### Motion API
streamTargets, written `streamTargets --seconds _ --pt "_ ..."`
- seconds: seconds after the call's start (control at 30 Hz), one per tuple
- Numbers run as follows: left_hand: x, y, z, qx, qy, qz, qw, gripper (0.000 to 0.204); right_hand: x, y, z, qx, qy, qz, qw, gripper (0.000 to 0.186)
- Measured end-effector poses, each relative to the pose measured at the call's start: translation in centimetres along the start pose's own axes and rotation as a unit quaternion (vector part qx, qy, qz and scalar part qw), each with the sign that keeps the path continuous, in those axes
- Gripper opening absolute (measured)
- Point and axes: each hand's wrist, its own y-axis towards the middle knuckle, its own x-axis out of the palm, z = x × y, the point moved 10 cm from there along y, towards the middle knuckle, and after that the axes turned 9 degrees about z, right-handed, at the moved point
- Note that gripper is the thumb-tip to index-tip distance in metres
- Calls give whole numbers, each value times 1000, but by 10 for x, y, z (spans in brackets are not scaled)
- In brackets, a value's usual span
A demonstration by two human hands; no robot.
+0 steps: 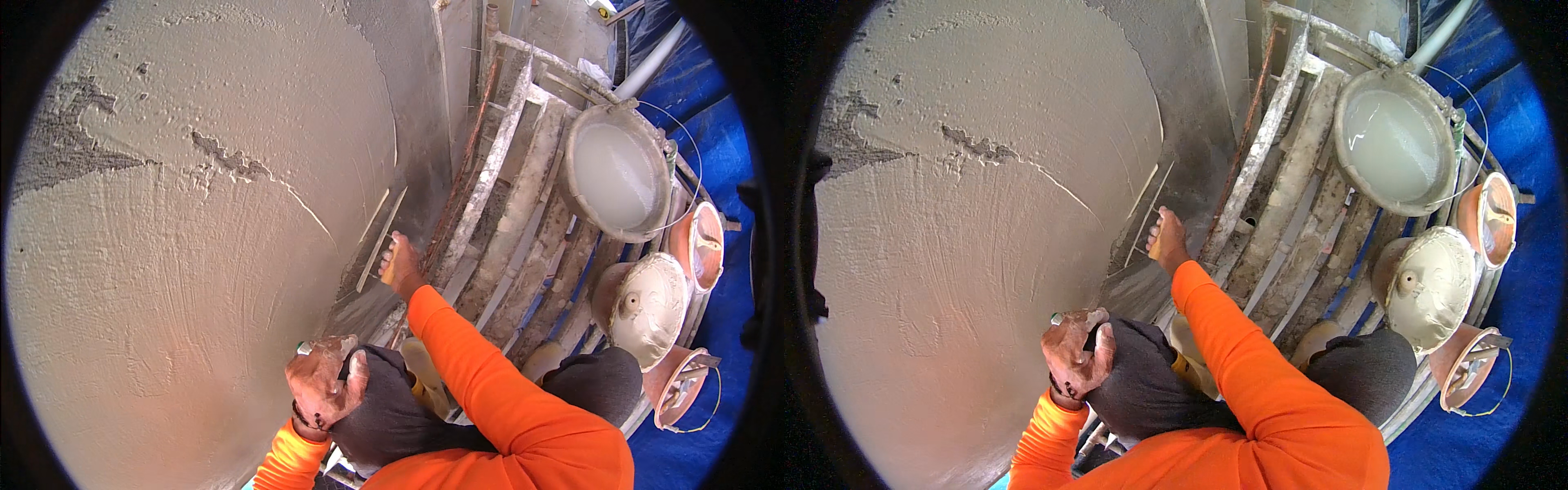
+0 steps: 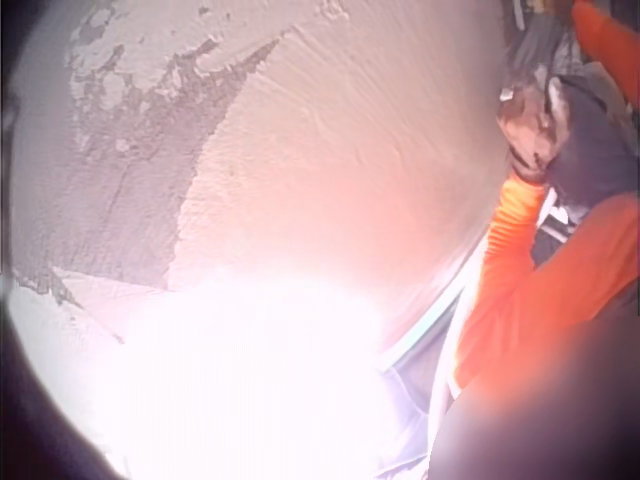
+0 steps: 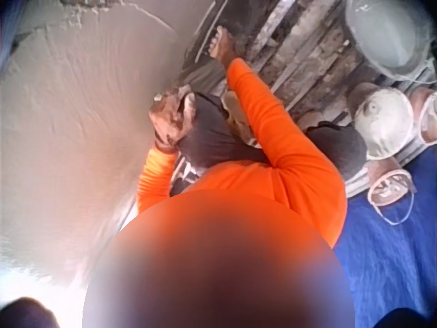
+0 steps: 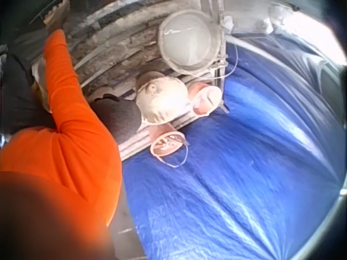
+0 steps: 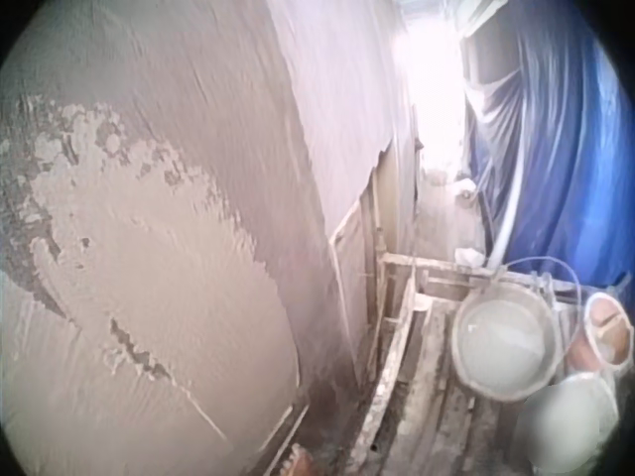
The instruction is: The person scoops plaster from a bucket with a trowel and applies it to a wall, smoothing the surface with repeated strokes. The person works on different sections of the wall, periodically reloading the trowel from the bucket.
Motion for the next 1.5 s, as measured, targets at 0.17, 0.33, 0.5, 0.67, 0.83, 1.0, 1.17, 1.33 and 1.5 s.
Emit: streamTargets --seconds 0.17,0.33,0.5,0.67,0.83,1.0,1.17,1.33,1.5 --pt "-1 -3 -5 -17 5 -2 1000 20 40 1 12 37 80 -55 995 35" --pt "0 -4 -4 -7 24 -5 1000 19 69 -19 -59 -40 72 -56 995 34" --pt "-3 8 9 26 -27 43 998 19 117 -78 -165 -142 34 -87 985 34" --pt "3 9 27 34 -21 33 999 11 172 -178 -228 -279 -3 -170 945 36" --pt "6 10 34 16 -16 30 999 12 221 -300 -256 -525 -93 -208 820 37" --pt "7 8 37 17 0 26 1000 14 238 -406 -224 -655 -171 -243 695 28" --pt "22 5 22 22 -18 2 1000 15 237 -484 -167 -765 -212 -246 556 30" --pt "16 -3 20 74 26 3 997 23 217 -513 -129 -789 -217 -359 448 31" --pt "6 4 27 21 8 19 1000 22 230 -541 -166 -879 -164 -281 347 29"
